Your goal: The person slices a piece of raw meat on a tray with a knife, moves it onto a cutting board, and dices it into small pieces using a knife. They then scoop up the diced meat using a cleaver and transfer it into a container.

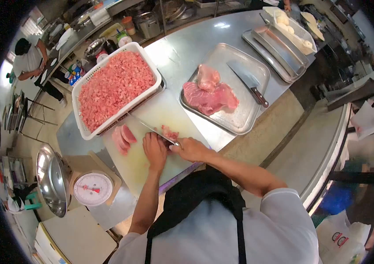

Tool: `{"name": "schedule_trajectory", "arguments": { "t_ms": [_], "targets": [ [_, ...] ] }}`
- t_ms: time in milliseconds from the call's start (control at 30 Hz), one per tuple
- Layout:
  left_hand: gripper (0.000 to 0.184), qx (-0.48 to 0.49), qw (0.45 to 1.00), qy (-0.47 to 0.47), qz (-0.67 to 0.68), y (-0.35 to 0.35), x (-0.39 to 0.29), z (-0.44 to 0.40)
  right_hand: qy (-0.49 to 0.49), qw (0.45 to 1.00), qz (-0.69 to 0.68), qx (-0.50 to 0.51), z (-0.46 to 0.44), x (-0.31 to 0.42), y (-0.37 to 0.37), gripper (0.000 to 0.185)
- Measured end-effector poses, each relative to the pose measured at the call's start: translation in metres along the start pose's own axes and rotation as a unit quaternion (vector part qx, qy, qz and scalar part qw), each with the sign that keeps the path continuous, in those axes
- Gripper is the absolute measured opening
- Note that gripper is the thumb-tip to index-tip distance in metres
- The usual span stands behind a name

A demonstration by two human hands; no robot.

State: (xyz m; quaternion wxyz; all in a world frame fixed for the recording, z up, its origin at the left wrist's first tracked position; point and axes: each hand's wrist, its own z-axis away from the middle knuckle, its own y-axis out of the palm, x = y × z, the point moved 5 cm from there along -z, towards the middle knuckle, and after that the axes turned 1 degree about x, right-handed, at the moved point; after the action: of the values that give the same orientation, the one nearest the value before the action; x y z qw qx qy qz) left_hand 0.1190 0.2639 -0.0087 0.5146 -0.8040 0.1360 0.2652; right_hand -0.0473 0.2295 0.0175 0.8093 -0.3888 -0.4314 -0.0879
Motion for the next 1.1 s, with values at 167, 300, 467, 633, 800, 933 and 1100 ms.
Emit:
{"name": "schedule_trajectory", "arguments": {
  "t_ms": [167, 300, 467, 633, 800, 933, 1100],
  "targets": [
    [0.021, -0.008, 1.0, -0.009, 0.016, 0.006, 0.012, 0.004, 0.169, 0.974, -0.042, 0.148, 0.046, 0.054, -0.047, 0.057],
    [0.017, -0.018, 1.0, 0.008, -0.017, 0.011, 0.009, 0.011, 0.132, 0.983, -0.064, 0.111, 0.031, 0.034, -0.023, 0.057],
    [0.016, -0.009, 1.0, 0.001, 0.024, 0.002, 0.008, 0.001, 0.061, 0.996, -0.001, 0.07, 0.012, 0.011, -0.016, 0.058],
    [0.016, 0.043, 0.998, -0.041, -0.03, 0.006, 0.017, -0.001, 0.199, 0.958, -0.055, 0.201, 0.044, 0.05, -0.047, 0.062],
    [0.018, 0.023, 0.999, -0.03, -0.015, 0.008, 0.025, -0.001, 0.031, 0.998, 0.018, 0.053, -0.001, 0.001, 0.007, 0.064],
    [0.022, -0.037, 0.996, -0.078, 0.007, -0.007, 0.027, -0.004, 0.045, 0.998, 0.025, 0.038, -0.001, 0.002, 0.008, 0.064],
    [0.02, 0.037, 0.998, -0.025, -0.033, 0.005, 0.028, -0.003, 0.039, 0.999, -0.004, 0.038, -0.005, -0.005, 0.009, 0.061]
  ]
}}
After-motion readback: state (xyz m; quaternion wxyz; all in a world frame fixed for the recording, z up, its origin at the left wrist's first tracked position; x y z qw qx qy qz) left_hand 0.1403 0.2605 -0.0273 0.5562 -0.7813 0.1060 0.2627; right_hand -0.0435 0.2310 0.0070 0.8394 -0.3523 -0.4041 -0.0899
